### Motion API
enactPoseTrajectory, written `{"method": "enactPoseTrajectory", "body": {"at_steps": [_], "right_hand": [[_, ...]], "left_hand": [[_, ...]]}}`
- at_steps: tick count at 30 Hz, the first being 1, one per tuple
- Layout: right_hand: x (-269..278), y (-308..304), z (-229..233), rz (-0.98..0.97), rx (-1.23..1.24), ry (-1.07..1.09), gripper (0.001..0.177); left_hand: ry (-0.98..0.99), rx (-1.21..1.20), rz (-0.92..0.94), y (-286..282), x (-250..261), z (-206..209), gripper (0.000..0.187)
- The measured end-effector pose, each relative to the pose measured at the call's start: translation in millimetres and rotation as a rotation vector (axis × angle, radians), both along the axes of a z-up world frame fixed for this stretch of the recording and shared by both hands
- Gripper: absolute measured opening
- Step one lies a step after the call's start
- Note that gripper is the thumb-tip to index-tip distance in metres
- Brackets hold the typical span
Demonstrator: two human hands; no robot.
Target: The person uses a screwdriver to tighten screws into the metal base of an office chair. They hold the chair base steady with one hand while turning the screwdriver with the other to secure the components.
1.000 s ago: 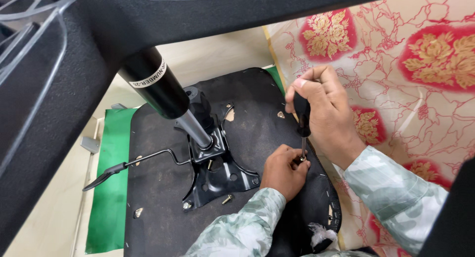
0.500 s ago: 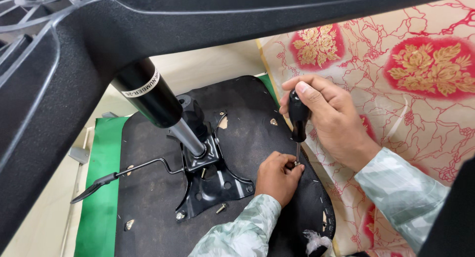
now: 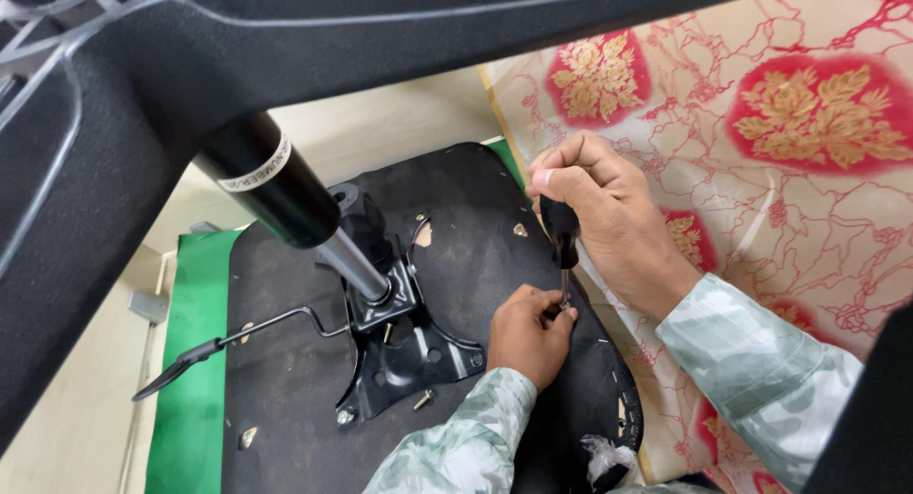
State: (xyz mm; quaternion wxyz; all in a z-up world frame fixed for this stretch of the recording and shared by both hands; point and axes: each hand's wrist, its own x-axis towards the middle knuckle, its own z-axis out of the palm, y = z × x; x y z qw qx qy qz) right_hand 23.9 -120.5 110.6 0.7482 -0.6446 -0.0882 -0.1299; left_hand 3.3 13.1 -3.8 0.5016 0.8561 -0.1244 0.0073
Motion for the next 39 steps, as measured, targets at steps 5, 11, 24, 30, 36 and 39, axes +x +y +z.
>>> {"method": "enactPoseTrajectory", "body": {"at_steps": [5, 11, 24, 30, 36, 39], "right_hand": [[3.3, -14.7, 0.9, -0.060, 0.096, 0.042, 0.019], [4.7, -11.2, 11.2, 0.093, 0.256, 0.065, 0.020], [9.6, 13.4, 5.9, 0.049, 0.031, 0.013, 0.011], [3.8, 1.0, 0.3, -0.005, -0.029, 0.020, 0.020], [0.0, -2.2, 2.3, 0.235, 0.202, 0.036, 0.012], [1.5, -1.7, 5.0, 0.260, 0.192, 0.064, 0.015]], "left_hand": [[0.049, 0.019, 0.053, -4.8, 2.7, -0.8, 0.021], [0.042, 0.055, 0.094, -4.9, 2.6, -1.5, 0.019], [0.067, 0.042, 0.010, -1.0, 2.4, 0.2, 0.021], [0.045, 0.063, 0.033, -1.9, -1.1, -2.8, 0.021], [0.095, 0.095, 0.002, -0.2, 1.0, -2.9, 0.026], [0.067, 0.123, 0.001, 0.0, 0.7, -0.5, 0.027]]}}
